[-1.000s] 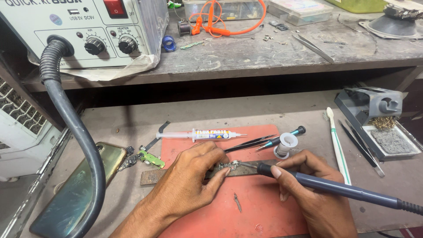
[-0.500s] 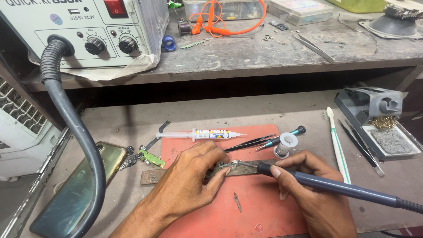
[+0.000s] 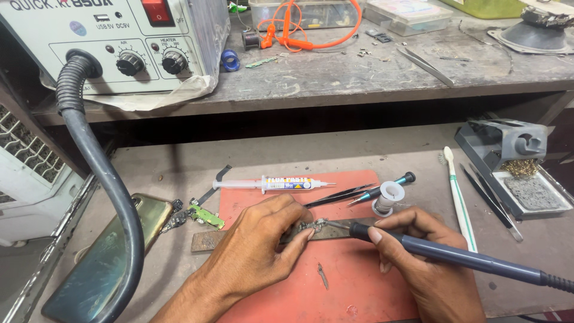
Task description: The person uses a soldering iron to work on a small electronic component held in their left hand. They apply the hot tip to the component while feeding solder wire with their right hand, creating a solder joint on the circuit board.
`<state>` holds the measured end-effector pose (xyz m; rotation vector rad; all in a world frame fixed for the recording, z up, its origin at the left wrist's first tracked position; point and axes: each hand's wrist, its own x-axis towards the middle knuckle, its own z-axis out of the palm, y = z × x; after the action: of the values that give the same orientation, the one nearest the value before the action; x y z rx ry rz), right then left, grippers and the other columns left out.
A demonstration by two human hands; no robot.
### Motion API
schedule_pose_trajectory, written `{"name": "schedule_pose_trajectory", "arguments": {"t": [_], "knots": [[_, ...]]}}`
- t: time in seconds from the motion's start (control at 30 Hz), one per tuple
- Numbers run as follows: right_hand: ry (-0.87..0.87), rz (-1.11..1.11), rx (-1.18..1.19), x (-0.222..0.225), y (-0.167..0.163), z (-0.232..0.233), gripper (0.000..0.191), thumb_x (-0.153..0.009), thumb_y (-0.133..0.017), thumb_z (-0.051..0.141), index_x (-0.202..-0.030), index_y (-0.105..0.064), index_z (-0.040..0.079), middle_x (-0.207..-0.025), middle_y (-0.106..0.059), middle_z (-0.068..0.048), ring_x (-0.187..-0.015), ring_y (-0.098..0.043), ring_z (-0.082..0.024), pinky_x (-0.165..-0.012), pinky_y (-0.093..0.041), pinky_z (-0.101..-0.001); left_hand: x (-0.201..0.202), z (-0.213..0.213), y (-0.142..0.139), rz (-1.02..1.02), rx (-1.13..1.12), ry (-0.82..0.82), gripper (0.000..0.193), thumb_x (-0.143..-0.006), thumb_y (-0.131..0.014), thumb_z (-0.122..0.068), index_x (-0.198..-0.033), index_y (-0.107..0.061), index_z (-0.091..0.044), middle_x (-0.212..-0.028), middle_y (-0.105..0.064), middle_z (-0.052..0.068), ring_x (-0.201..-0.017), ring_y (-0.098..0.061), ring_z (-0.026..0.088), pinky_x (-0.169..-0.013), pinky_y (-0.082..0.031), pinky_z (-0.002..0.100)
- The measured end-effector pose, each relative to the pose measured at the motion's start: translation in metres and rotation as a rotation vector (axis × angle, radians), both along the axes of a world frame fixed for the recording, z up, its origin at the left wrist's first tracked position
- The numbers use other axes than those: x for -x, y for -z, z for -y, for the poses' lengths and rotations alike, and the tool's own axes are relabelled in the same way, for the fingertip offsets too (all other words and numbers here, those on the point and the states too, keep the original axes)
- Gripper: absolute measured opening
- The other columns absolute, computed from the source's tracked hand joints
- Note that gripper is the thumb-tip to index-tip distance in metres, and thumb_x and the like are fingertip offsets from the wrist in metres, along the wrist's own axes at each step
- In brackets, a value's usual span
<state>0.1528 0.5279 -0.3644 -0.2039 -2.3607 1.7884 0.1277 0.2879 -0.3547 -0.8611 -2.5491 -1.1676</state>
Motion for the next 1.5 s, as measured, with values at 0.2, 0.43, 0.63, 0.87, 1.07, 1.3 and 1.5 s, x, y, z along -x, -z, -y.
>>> {"name": "schedule_pose_trajectory", "arguments": {"t": [0.2, 0.43, 0.63, 0.87, 1.07, 1.3, 1.5], "knots": [[0.021, 0.032, 0.002, 0.000, -0.002, 0.000, 0.019, -0.081, -0.082, 0.015, -0.087, -0.071, 0.000, -0.059, -0.066, -0.010, -0.055, -0.060, -0.014, -0.054, -0.044, -0.0290, 0.000, -0.003, -0.001, 0.022, -0.060, 0.013, 0.010, -0.088, -0.071, -0.010, -0.095, -0.070, -0.003, -0.082, -0.069, 0.008, -0.061, -0.066, 0.021, -0.056, -0.052, 0.034], [0.038, 0.044, 0.049, 0.000, 0.000, -0.002, 0.020, -0.080, -0.081, 0.013, -0.088, -0.072, -0.002, -0.059, -0.067, -0.012, -0.054, -0.061, -0.016, -0.053, -0.045, -0.0294, 0.001, -0.004, -0.002, 0.098, -0.125, -0.021, 0.018, -0.089, -0.071, -0.012, -0.105, -0.068, -0.004, -0.074, -0.070, 0.008, -0.058, -0.065, 0.019, -0.053, -0.052, 0.033], [0.043, -0.025, 0.174, -0.001, 0.014, -0.007, 0.020, -0.077, -0.079, 0.004, -0.093, -0.073, -0.004, -0.066, -0.067, -0.013, -0.055, -0.061, -0.016, -0.052, -0.046, -0.0288, 0.004, -0.005, 0.008, 0.014, -0.126, -0.023, 0.014, -0.092, -0.071, -0.012, -0.102, -0.068, -0.003, -0.080, -0.072, 0.009, -0.068, -0.070, 0.022, -0.060, -0.053, 0.034], [0.002, -0.072, 0.163, -0.003, 0.022, -0.011, 0.022, -0.076, -0.080, 0.004, -0.094, -0.072, -0.003, -0.072, -0.070, -0.011, -0.059, -0.061, -0.014, -0.054, -0.047, -0.0273, 0.004, -0.004, 0.017, -0.086, -0.125, 0.003, 0.016, -0.094, -0.068, -0.009, -0.108, -0.068, -0.002, -0.094, -0.073, 0.011, -0.083, -0.073, 0.027, -0.071, -0.056, 0.036], [0.003, -0.074, 0.125, -0.004, 0.021, -0.011, 0.023, -0.075, -0.082, 0.007, -0.095, -0.075, -0.002, -0.072, -0.070, -0.010, -0.063, -0.061, -0.013, -0.057, -0.048, -0.0267, 0.003, -0.006, 0.014, -0.064, -0.118, -0.009, 0.017, -0.093, -0.066, -0.007, -0.110, -0.069, -0.002, -0.096, -0.072, 0.012, -0.084, -0.073, 0.028, -0.071, -0.056, 0.036], [0.013, -0.045, 0.048, -0.005, 0.015, -0.012, 0.026, -0.073, -0.083, 0.011, -0.096, -0.078, 0.000, -0.073, -0.070, -0.008, -0.066, -0.062, -0.012, -0.060, -0.048, -0.0264, 0.003, -0.006, 0.015, -0.081, -0.113, -0.017, 0.017, -0.093, -0.066, -0.007, -0.110, -0.069, -0.003, -0.096, -0.070, 0.011, -0.084, -0.071, 0.028, -0.071, -0.055, 0.036], [0.025, -0.013, 0.053, -0.007, 0.007, -0.008, 0.026, -0.072, -0.083, 0.009, -0.096, -0.078, 0.000, -0.071, -0.068, -0.007, -0.065, -0.059, -0.013, -0.061, -0.044, -0.0264, 0.001, -0.007, 0.008, -0.081, -0.111, -0.001, 0.017, -0.094, -0.066, -0.007, -0.109, -0.069, -0.003, -0.096, -0.071, 0.010, -0.084, -0.072, 0.026, -0.071, -0.055, 0.035]]}}
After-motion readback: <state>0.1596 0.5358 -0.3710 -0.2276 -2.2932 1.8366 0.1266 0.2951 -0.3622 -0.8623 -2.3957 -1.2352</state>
